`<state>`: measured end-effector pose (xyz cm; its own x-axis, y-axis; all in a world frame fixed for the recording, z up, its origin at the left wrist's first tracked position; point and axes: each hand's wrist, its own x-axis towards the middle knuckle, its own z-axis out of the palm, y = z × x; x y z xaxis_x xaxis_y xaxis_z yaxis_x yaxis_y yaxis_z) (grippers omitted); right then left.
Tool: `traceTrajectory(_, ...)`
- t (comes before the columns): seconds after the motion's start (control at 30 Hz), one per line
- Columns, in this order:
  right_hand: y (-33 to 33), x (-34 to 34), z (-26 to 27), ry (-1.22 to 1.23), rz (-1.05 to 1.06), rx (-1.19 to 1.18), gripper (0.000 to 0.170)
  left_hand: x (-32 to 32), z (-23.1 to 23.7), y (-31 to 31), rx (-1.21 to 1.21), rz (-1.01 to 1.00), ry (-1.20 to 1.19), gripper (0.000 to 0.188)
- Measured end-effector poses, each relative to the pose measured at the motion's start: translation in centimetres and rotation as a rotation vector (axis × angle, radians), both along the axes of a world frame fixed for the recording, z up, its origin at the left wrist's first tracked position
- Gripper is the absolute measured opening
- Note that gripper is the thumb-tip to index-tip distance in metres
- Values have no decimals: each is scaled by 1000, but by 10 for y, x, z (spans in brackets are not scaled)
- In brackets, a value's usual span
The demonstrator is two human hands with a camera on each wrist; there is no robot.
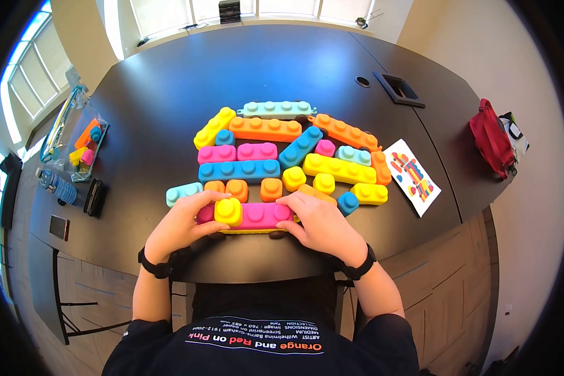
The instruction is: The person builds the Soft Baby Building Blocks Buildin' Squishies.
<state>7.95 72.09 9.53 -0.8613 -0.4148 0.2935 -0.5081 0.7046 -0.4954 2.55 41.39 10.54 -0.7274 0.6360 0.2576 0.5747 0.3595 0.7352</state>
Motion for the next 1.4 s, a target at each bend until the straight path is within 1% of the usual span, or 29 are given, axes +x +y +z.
traceTrajectory(0.17, 1, -2, 0, -5, 6, 5, 35, 0, -1, 0, 12, 13, -19, 50)
traceTrajectory(0.33, 0, -2, 3, -62, 1, 4, 36, 0, -1, -1, 20, 33, -33, 51)
traceTrajectory(0.4, 0, -4, 3, -62, 10, 0, 37, 1, 1, -1, -27, 54, -111, 51)
traceTrajectory(0.43, 0, -4, 4, -60, 15, -3, 37, 2, 1, -2, -27, 55, -112, 51)
traceTrajectory(0.53, 0, -4, 4, -88, 10, -7, 38, 3, 0, -1, -34, 62, -111, 51)
traceTrajectory(0.63, 0, -4, 3, -92, 12, -11, 38, 3, -3, 0, 25, 56, -47, 51)
traceTrajectory(0.73, 1, -4, 3, -87, 9, 1, 38, 3, -1, 0, 20, 64, -52, 52)
traceTrajectory(0.83, 0, -3, 4, -104, 3, 5, 39, -1, 4, -5, -34, 45, 11, 50)
traceTrajectory(0.9, -1, -2, 4, -102, 4, 1, 39, -14, 11, -19, 42, 40, -8, 46)
traceTrajectory(0.93, -1, -2, 4, -97, 0, -7, 39, -20, 22, -26, -12, 92, -15, 41)
traceTrajectory(0.97, -1, -2, 4, -97, 1, -10, 39, -28, 26, -31, -21, 149, 30, 39)
traceTrajectory(1.03, -2, 0, 3, -98, -19, 15, 41, -50, 30, -40, -10, 227, 36, 38)
traceTrajectory(1.07, -2, 0, 3, -95, -16, 14, 41, -59, 30, -45, -10, 230, 39, 38)
traceTrajectory(1.13, -2, 1, 4, -67, -7, 24, 43, -74, 24, -52, -213, 272, 21, 41)
traceTrajectory(1.17, -2, 2, 5, -64, -7, 24, 43, -76, 21, -56, -212, 272, 24, 41)
traceTrajectory(1.23, -2, 4, 8, -29, -8, -15, 44, -75, 14, -63, -378, 193, -51, 49)
traceTrajectory(1.27, -1, 5, 9, -30, -9, -14, 44, -72, 7, -70, -388, 178, -67, 55)
traceTrajectory(1.3, 1, 6, 9, -24, -10, -59, 43, -69, 2, -74, -387, 177, -69, 55)
traceTrajectory(1.37, 5, 8, 12, -20, -11, -102, 43, -63, -5, -81, -529, 170, 20, 52)
traceTrajectory(1.4, 6, 9, 16, -99, -32, -121, 42, -65, -15, -85, -489, 172, 20, 48)
